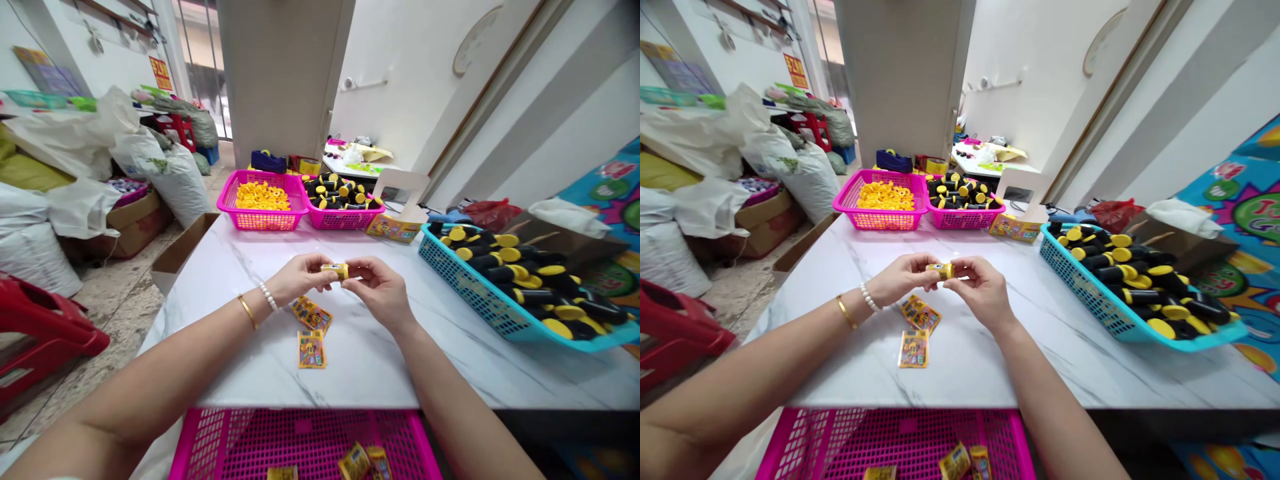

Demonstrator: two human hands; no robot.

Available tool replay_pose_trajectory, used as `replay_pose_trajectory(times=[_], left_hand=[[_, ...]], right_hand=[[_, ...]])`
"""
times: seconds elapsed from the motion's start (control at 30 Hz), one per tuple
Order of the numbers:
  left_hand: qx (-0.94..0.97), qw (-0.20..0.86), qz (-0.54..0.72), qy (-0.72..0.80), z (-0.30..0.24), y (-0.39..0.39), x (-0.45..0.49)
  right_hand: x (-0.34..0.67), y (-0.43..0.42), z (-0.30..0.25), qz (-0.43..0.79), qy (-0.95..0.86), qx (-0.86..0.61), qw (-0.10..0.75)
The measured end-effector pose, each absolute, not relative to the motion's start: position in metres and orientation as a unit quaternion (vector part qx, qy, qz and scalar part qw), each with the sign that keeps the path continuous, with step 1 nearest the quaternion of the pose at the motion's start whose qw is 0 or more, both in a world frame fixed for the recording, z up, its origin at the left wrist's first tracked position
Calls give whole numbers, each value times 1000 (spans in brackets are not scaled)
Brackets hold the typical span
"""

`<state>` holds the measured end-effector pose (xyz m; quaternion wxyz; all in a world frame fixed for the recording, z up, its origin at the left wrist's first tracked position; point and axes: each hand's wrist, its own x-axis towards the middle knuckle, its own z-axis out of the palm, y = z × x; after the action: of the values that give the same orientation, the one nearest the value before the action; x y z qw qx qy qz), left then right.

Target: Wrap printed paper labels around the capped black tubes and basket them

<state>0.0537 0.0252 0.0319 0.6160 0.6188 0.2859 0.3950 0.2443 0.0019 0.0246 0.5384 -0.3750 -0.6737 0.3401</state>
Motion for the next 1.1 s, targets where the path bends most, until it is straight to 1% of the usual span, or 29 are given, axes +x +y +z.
replay_pose_trajectory(times=[0.13,0.27,0.3,0.33,0.43,0.5,0.67,0.77,0.83,0.9,0.97,1.0,1.1], left_hand=[[674,562,397,267,31,26,51],[738,465,398,285,31,24,49],[743,456,398,285,31,24,50],[737,468,399,279,32,24,50],[675,579,383,250,32,27,49],[643,635,354,239,31,29,47],[631,678,291,238,30,30,45],[634,692,258,232,34,27,41],[641,706,207,218,41,27,35],[651,716,146,206,49,28,26],[664,706,133,208,56,32,17],[671,693,153,217,57,34,14],[691,627,246,263,54,42,10]], right_hand=[[244,0,28,372,-655,-381,536],[244,1,28,389,-656,-365,534],[244,2,29,405,-660,-353,526],[246,3,29,427,-661,-338,516],[250,4,30,503,-655,-302,476],[252,4,29,528,-647,-293,466],[248,1,22,520,-635,-286,495],[247,-1,22,512,-655,-277,482],[250,-3,27,505,-676,-277,460],[255,-8,35,495,-702,-275,431],[258,-16,46,501,-741,-245,373],[258,-20,52,513,-764,-219,326],[251,-32,63,557,-809,-122,142]])
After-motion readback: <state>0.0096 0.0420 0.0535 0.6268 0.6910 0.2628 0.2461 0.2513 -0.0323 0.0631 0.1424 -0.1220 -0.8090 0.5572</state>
